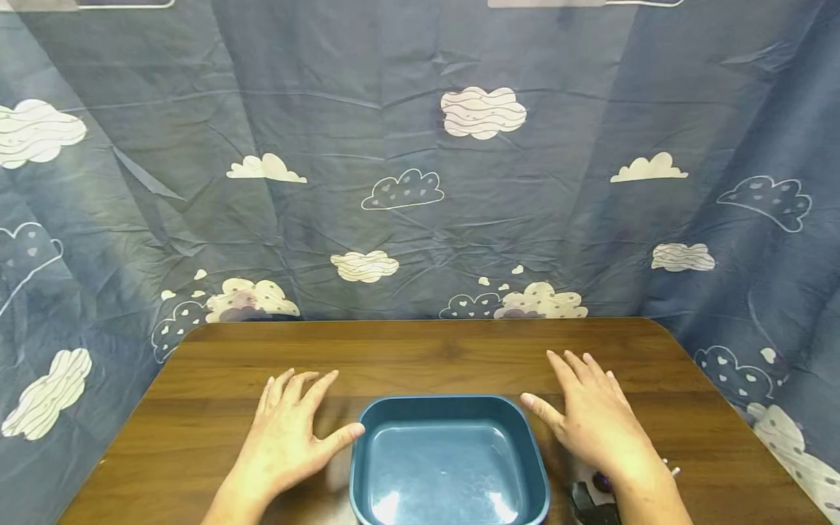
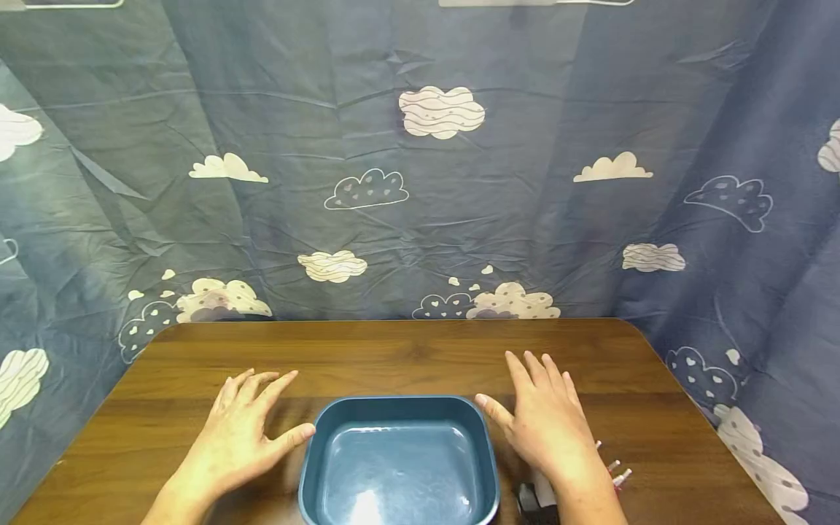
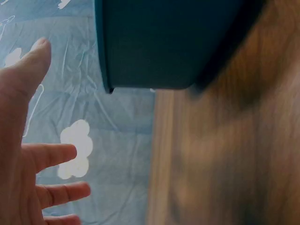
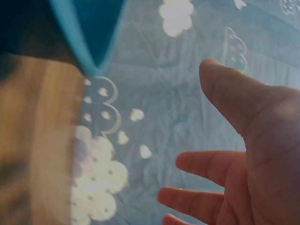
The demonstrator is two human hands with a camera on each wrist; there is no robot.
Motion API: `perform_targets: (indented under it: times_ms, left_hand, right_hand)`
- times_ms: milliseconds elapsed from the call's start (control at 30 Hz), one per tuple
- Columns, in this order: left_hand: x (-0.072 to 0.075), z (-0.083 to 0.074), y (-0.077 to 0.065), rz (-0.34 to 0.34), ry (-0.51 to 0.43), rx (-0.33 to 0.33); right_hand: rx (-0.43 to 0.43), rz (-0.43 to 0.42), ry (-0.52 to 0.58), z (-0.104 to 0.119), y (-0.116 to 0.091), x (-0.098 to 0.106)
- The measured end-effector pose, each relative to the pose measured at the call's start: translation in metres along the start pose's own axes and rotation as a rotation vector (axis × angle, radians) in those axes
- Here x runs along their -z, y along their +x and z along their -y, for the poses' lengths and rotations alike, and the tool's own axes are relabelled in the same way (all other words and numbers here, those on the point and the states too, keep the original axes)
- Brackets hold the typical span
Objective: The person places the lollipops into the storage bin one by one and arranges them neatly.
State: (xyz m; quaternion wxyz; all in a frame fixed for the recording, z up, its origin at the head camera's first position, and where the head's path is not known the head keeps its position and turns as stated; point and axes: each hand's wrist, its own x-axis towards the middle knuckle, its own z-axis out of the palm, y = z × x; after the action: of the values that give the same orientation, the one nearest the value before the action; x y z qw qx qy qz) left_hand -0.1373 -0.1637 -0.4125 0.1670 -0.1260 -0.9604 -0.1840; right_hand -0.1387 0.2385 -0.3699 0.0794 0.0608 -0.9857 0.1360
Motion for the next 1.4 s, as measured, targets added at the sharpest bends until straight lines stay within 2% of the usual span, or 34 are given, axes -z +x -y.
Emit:
perform_targets:
  times_ms: [100,167,400,500,633,700,800,900,1000,1100,1167,1400]
  left_hand:
    - [-0.006,-0.003,-0.001,0.055,-0.136,0.046]
    - [-0.012,-0.006,-0.002,0.117,-0.289,0.113]
    - [-0.038,-0.015,0.003,0.347,-0.998,0.387]
    - [-0.041,-0.013,0.007,0.428,-1.203,0.437]
    - [-0.042,-0.006,0.010,0.558,-1.390,0.418]
    - [-0.043,-0.002,0.011,0.605,-1.469,0.407]
    - [-0.046,0.006,0.009,0.650,-1.561,0.379]
    - [-0.048,0.014,0.005,0.683,-1.632,0.332]
    - [-0.050,0.018,0.001,0.706,-1.676,0.300]
    - [-0.052,0.019,-0.003,0.721,-1.688,0.283]
    - [-0.053,0.019,-0.004,0.731,-1.691,0.280]
    - [-0.052,0.018,-0.008,0.748,-1.723,0.278]
  right_hand:
    - [-0.013,0.002,0.036,-0.005,-0.004,0.010]
    - [-0.026,0.008,0.058,-0.011,-0.007,0.018]
    - [-0.132,0.069,0.081,-0.054,-0.022,0.051]
    - [-0.178,0.081,0.092,-0.081,-0.027,0.062]
    - [-0.207,0.097,0.096,-0.119,-0.035,0.068]
    - [-0.210,0.138,0.142,-0.134,-0.036,0.066]
    - [-0.240,0.255,0.304,-0.149,-0.032,0.057]
    - [-0.321,0.374,0.498,-0.155,-0.027,0.048]
    - [-0.353,0.447,0.594,-0.158,-0.026,0.039]
    - [-0.355,0.482,0.620,-0.157,-0.026,0.034]
    - [-0.331,0.475,0.606,-0.153,-0.027,0.036]
    - [-0.147,0.426,0.439,-0.121,-0.028,0.050]
